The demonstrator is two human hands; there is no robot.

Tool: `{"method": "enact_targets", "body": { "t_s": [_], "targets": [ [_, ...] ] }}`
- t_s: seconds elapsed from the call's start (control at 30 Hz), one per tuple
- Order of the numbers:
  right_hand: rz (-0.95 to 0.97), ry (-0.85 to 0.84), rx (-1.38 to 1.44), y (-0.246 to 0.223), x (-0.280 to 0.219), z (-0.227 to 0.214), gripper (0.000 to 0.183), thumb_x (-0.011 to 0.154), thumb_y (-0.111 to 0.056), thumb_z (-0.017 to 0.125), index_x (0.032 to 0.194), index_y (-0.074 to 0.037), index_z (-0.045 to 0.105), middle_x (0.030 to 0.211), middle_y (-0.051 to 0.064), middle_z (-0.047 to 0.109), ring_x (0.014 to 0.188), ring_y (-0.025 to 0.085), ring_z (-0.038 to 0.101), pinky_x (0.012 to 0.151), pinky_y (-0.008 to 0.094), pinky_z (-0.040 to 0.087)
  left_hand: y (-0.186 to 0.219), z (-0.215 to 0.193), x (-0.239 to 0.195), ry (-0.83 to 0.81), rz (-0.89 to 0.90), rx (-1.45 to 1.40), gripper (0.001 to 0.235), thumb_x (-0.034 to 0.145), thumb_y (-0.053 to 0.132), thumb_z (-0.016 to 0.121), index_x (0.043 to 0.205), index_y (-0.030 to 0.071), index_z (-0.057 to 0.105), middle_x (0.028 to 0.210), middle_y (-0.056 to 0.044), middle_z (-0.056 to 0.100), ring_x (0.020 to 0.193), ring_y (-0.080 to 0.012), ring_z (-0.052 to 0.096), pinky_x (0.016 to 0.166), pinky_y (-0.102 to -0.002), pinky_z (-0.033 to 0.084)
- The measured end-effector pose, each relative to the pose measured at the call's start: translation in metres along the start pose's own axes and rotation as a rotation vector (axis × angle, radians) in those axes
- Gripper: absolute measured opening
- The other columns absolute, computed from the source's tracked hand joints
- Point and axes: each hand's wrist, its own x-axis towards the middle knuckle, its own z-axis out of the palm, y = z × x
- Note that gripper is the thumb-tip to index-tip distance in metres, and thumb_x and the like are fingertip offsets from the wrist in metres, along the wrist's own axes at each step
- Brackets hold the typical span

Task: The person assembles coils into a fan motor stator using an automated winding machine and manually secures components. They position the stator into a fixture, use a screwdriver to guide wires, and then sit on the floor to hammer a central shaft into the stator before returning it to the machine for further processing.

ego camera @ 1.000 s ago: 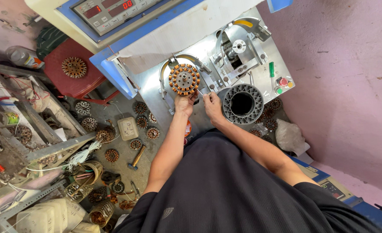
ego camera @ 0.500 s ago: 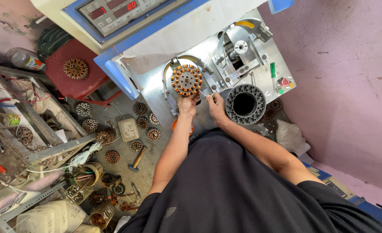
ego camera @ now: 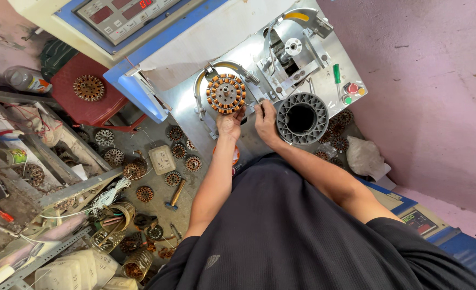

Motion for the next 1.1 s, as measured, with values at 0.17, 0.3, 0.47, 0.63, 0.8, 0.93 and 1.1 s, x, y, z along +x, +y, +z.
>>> {"method": "enact_targets", "body": {
  "t_s": [0.17,0.3,0.47,0.63,0.8,0.93,1.1],
  "targets": [
    [0.35,-0.075,-0.003,0.005,-0.009,0.0,0.026,0.104,-0.02,0.058,0.086,-0.003,0.049,0.071,0.008,0.051,0.066,0.017,0.045,0.061,0.037,0.041,0.004,0.007,-0.013,-0.158,-0.044,-0.024,0.038,0.089,-0.005,0.07,0.125,0.002,0.062,0.118,-0.017,0.071,0.105,-0.0291,0.071,0.092,-0.042,0.06],
    [0.203,0.01,0.068,0.004,-0.005,0.008,0.025,0.105,-0.018,0.056,0.088,-0.002,0.047,0.074,0.008,0.048,0.068,0.018,0.042,0.061,0.038,0.039,0.0,0.019,-0.026,-0.214,-0.097,-0.211,0.04,0.09,-0.004,0.066,0.129,0.004,0.061,0.124,-0.016,0.071,0.115,-0.0278,0.068,0.096,-0.041,0.058],
    [0.131,-0.006,0.08,0.003,0.0,0.003,0.028,0.107,-0.017,0.056,0.087,-0.002,0.043,0.073,0.009,0.043,0.069,0.018,0.038,0.062,0.039,0.037,-0.011,0.026,-0.029,-0.147,-0.075,-0.272,0.041,0.09,-0.007,0.064,0.129,0.006,0.061,0.124,-0.013,0.07,0.116,-0.0275,0.068,0.097,-0.041,0.058],
    [0.129,-0.019,0.076,0.006,0.002,0.001,0.026,0.104,-0.014,0.057,0.086,-0.002,0.042,0.07,0.007,0.042,0.065,0.017,0.038,0.059,0.038,0.036,-0.002,0.032,-0.029,-0.071,-0.022,-0.161,0.043,0.087,-0.011,0.064,0.127,0.003,0.062,0.12,-0.015,0.071,0.112,-0.0291,0.069,0.089,-0.038,0.06],
    [0.106,-0.013,0.047,0.015,-0.001,0.002,0.025,0.104,-0.012,0.058,0.087,-0.002,0.043,0.069,0.008,0.042,0.065,0.017,0.038,0.059,0.037,0.036,0.005,0.038,-0.045,-0.083,0.026,-0.064,0.043,0.086,-0.013,0.066,0.126,0.001,0.061,0.116,-0.017,0.071,0.106,-0.0274,0.071,0.085,-0.037,0.061],
    [0.127,-0.026,0.065,0.018,-0.001,0.002,0.023,0.103,-0.013,0.058,0.088,-0.002,0.045,0.068,0.008,0.044,0.064,0.017,0.039,0.058,0.037,0.037,0.008,0.043,-0.05,-0.05,0.053,-0.043,0.044,0.084,-0.016,0.068,0.126,-0.001,0.061,0.114,-0.016,0.072,0.104,-0.027,0.071,0.085,-0.037,0.061],
    [0.12,-0.036,0.004,0.019,0.002,0.002,0.024,0.104,-0.014,0.059,0.088,-0.002,0.046,0.069,0.009,0.045,0.064,0.018,0.041,0.059,0.037,0.04,0.008,0.039,-0.047,-0.031,0.033,-0.081,0.048,0.083,-0.017,0.067,0.126,0.001,0.059,0.115,-0.015,0.07,0.105,-0.0283,0.071,0.088,-0.039,0.061]
  ]
}}
